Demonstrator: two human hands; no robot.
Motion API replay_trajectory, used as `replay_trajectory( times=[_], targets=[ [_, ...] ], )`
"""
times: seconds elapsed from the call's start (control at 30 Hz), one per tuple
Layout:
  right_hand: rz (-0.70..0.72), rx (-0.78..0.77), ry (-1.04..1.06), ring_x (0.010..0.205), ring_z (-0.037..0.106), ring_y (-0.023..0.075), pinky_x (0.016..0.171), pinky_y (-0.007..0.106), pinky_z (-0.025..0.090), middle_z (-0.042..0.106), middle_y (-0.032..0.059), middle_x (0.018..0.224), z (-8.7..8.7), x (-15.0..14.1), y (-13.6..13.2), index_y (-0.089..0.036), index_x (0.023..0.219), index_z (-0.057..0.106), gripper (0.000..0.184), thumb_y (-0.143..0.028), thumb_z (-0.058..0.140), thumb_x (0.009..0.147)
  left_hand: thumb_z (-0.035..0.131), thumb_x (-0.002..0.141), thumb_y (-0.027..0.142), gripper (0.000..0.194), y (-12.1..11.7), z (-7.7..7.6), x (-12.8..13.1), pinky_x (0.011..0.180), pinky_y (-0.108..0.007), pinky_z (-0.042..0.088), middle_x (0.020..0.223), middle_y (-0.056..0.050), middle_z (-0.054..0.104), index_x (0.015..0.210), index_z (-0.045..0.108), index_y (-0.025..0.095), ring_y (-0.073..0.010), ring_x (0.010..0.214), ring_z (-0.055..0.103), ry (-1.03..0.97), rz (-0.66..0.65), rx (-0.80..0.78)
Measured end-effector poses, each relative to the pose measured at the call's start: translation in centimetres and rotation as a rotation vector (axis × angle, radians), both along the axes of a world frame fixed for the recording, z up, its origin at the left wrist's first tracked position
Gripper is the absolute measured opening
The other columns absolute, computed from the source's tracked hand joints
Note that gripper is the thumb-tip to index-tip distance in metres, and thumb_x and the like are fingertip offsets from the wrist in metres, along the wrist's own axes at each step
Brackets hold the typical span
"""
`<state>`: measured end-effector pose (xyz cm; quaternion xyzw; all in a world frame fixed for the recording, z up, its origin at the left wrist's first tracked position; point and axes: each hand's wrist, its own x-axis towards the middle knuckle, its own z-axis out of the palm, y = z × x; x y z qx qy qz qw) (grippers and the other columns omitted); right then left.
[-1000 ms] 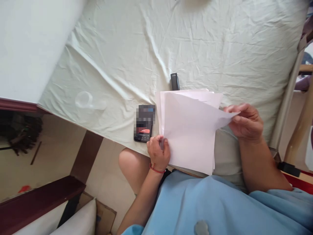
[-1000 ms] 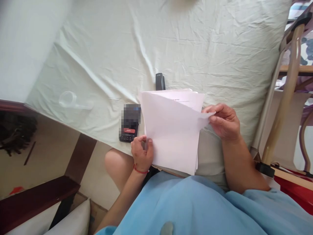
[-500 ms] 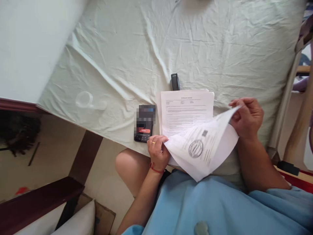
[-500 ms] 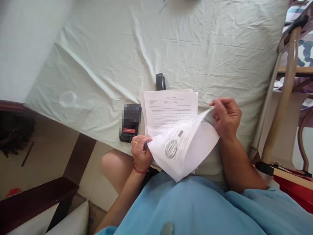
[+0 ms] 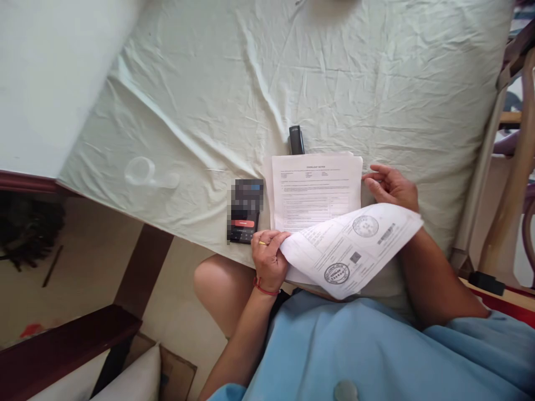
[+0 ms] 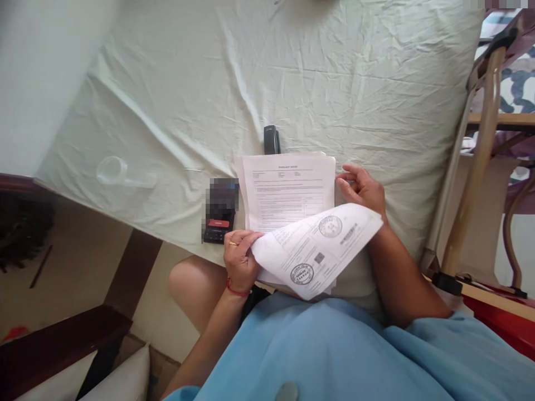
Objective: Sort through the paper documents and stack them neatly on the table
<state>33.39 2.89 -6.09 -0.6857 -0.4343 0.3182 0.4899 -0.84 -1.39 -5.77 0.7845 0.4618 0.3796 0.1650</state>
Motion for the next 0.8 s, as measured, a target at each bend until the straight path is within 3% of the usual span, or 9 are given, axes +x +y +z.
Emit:
replay_trajectory(
  times=[0.13, 0.4, 0.63, 0.8],
  targets=[
    [0.027, -0.015, -0.09, 0.075, 0.069, 0.0203, 0.073, 0.038, 0.058, 0.084, 0.0072, 0.108, 0.6, -0.1, 0.2, -0.025, 0.127, 0.078, 0.042, -0.044, 0.082, 0.09, 0.058, 0.109, 0.005, 0.022, 0.0, 0.0, 0.0, 0.1, -0.038, 0.043, 0.108, -0.005, 0.066, 0.112, 0.075, 0.02, -0.0286, 0.107, 0.053, -0.02, 0.003, 0.018],
    [0.019, -0.091, -0.165, 0.06, 0.051, 0.0148, 0.064, 0.034, 0.046, 0.073, 0.001, 0.078, 2.3, -1.3, 0.3, -0.023, 0.088, 0.077, 0.014, -0.036, 0.083, 0.083, 0.059, 0.105, 0.0, 0.027, 0.1, -0.4, 0.1, 0.1, -0.035, 0.045, 0.11, -0.004, 0.066, 0.114, 0.075, 0.02, -0.0265, 0.108, 0.054, -0.024, -0.005, 0.015],
    [0.065, -0.07, -0.16, 0.059, 0.05, 0.0161, 0.06, 0.034, 0.042, 0.062, -0.0007, 0.067, 1.8, -1.2, -0.1, -0.025, 0.086, 0.074, 0.019, -0.043, 0.078, 0.089, 0.062, 0.1, 0.003, 0.023, 0.1, 0.0, 0.3, 0.1, -0.037, 0.045, 0.11, -0.004, 0.066, 0.114, 0.073, 0.018, -0.027, 0.107, 0.055, -0.007, -0.012, 0.03],
    [0.063, 0.019, -0.109, 0.058, 0.046, 0.015, 0.059, 0.033, 0.039, 0.056, -0.0026, 0.066, 1.4, -1.0, -0.4, -0.026, 0.087, 0.072, 0.027, -0.051, 0.082, 0.09, 0.056, 0.097, 0.0, 0.031, 0.0, 0.1, 0.2, 0.101, -0.038, 0.045, 0.111, -0.005, 0.066, 0.115, 0.074, 0.018, -0.0277, 0.109, 0.054, 0.012, -0.003, 0.03]
  ],
)
